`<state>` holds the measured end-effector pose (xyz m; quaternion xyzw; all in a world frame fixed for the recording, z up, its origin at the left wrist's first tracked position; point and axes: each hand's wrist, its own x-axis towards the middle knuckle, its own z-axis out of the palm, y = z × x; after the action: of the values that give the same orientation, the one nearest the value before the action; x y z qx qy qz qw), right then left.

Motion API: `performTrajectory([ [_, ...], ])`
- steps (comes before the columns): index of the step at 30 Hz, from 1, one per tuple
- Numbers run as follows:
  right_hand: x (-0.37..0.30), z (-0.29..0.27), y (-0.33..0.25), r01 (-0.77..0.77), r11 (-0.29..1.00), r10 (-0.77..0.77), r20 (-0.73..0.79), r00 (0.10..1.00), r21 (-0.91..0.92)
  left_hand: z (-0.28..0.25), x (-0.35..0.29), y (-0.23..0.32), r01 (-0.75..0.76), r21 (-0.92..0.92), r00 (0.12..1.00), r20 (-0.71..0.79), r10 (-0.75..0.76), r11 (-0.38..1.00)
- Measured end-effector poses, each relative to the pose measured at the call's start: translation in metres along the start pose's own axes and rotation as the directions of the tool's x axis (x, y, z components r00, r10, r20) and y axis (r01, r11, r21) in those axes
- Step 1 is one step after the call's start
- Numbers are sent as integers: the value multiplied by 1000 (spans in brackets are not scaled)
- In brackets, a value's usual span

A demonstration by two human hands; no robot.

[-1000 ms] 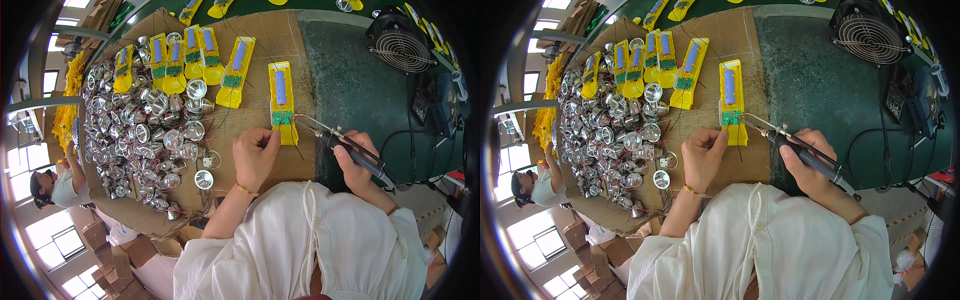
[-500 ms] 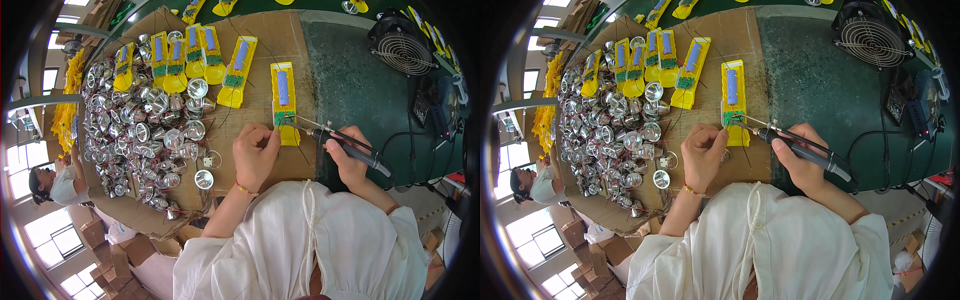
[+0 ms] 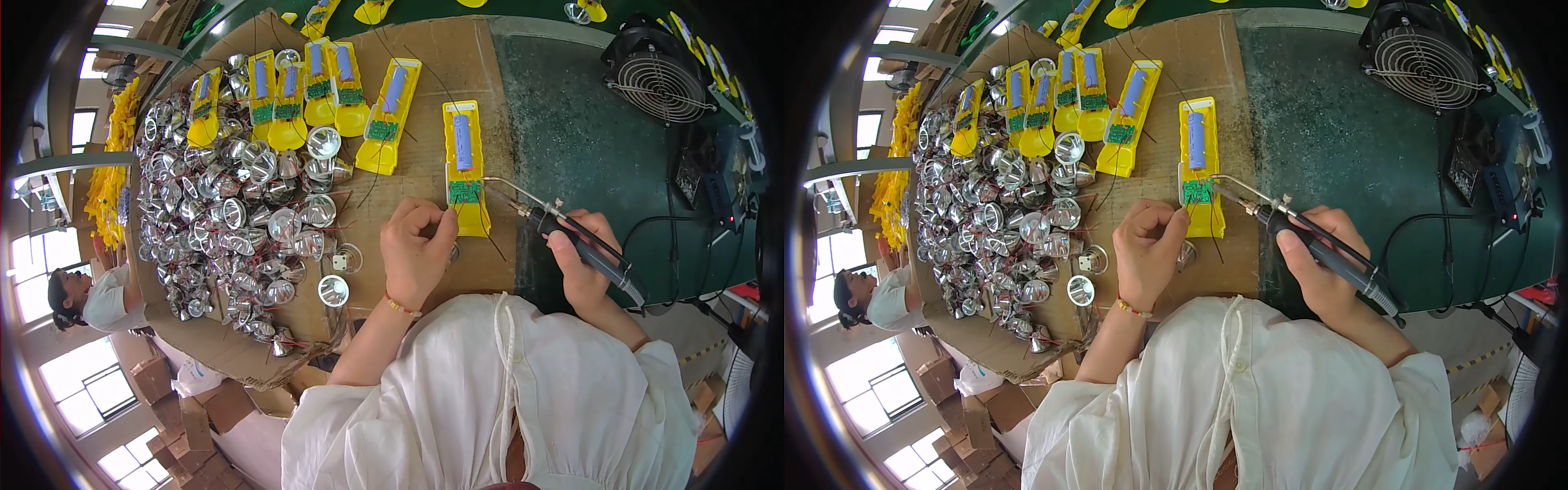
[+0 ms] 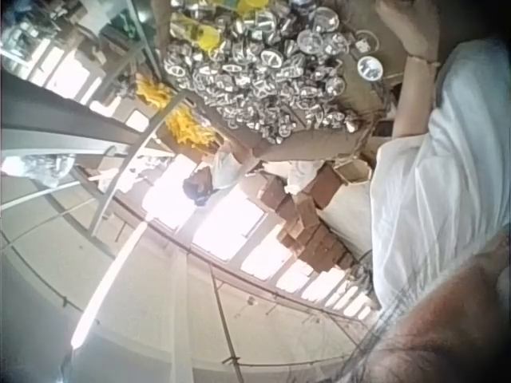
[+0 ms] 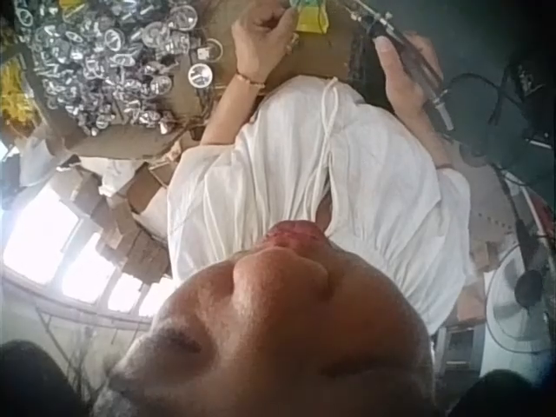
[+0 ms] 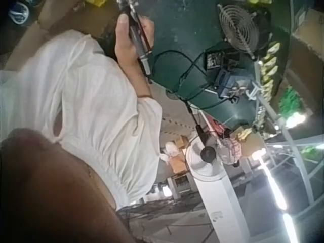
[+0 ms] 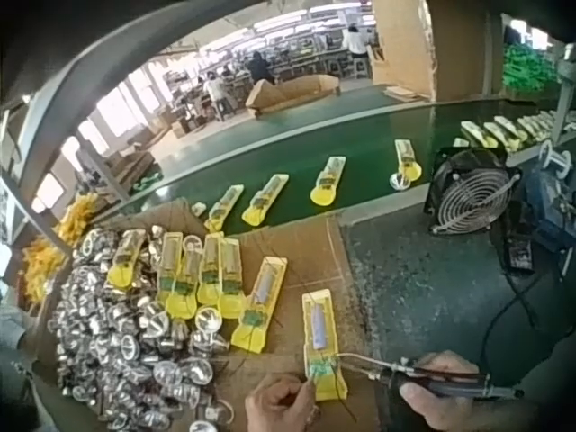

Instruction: Soldering wires to a small green circuit board that is part of a yellow plastic assembly.

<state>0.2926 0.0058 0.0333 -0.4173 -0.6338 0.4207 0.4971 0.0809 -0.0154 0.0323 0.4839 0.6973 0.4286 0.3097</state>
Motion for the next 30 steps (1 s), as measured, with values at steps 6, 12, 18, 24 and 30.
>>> performTrajectory([
  [6, -3, -9, 6, -59, 995, 63, -37, 997, 81, 1, 2, 1, 5, 0, 1000, 22, -5, 1000],
  [12, -1, -28, 21, -65, 996, 73, -147, 986, 57, -12, 3, 2, 181, -183, 983, 14, -181, 966],
  [18, 3, -56, 34, -120, 993, 115, -223, 968, -11, 12, 61, 47, -75, 302, 946, 323, -28, 950],
  [24, 11, -47, 35, -256, 964, 266, -279, 923, 75, 113, 233, 91, -259, 385, 962, 185, 201, 886],
  [30, 17, -49, 28, -224, 972, 235, -195, 952, 76, 142, 315, 60, -452, 618, 871, 149, 468, 644],
])
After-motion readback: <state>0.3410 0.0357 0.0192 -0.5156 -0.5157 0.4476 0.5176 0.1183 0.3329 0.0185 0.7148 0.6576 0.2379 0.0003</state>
